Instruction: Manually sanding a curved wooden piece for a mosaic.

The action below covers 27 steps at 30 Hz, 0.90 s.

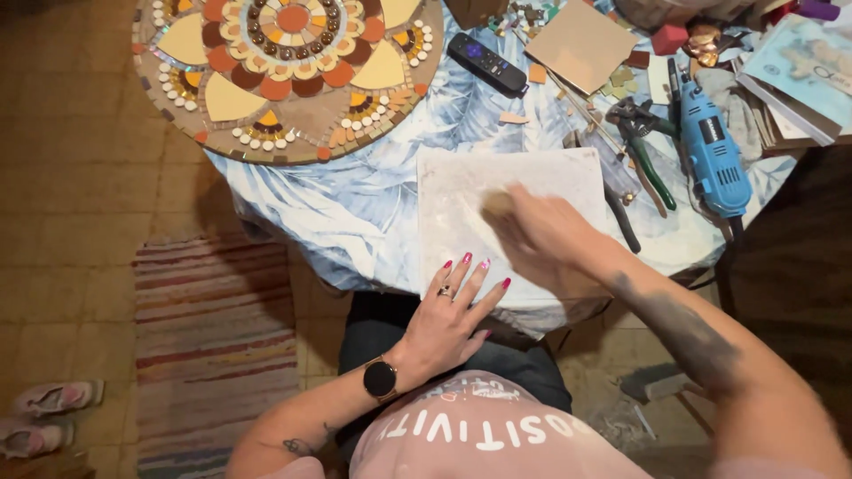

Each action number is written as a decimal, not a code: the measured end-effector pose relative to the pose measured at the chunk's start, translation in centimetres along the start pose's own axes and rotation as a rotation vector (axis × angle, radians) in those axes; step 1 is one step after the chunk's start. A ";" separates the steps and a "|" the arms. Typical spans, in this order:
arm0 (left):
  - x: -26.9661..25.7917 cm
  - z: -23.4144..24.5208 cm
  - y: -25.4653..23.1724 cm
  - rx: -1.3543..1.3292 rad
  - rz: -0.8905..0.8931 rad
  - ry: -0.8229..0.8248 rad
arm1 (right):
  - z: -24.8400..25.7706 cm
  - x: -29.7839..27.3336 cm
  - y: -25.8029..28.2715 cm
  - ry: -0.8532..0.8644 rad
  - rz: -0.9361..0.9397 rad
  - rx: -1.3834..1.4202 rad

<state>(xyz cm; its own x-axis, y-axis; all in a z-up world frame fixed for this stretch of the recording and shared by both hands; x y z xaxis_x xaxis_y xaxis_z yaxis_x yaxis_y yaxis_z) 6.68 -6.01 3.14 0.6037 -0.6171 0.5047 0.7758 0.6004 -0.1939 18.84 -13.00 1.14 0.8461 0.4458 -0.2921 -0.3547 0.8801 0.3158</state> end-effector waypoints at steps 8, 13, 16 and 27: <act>-0.1 -0.1 0.3 -0.027 -0.018 0.001 | -1.7 -6.4 -5.8 -0.126 -0.100 0.057; -0.1 0.1 0.3 -0.031 -0.005 0.011 | -1.5 2.5 -1.2 -0.127 0.110 0.036; 0.0 -0.1 0.1 -0.001 0.003 0.013 | -1.5 6.4 -0.4 -0.160 0.172 0.033; 0.5 0.2 0.2 -0.134 0.049 0.155 | -1.3 -10.6 -7.1 0.044 -0.117 -0.170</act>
<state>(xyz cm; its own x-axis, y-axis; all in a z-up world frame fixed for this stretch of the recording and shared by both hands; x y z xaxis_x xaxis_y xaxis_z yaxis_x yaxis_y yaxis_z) 7.08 -6.09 3.52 0.6543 -0.6660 0.3582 0.7561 0.5648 -0.3308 11.85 -23.74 0.80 0.8687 0.3420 -0.3583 -0.3200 0.9396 0.1210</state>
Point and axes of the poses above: each hand's wrist, its own x-axis towards the middle knuckle, its own z-axis out of the back of the hand, y = z × x, the point moved 10 cm from there along x, towards the middle knuckle, and after that the axes turned 1 degree about -z, right-handed, at the moved point
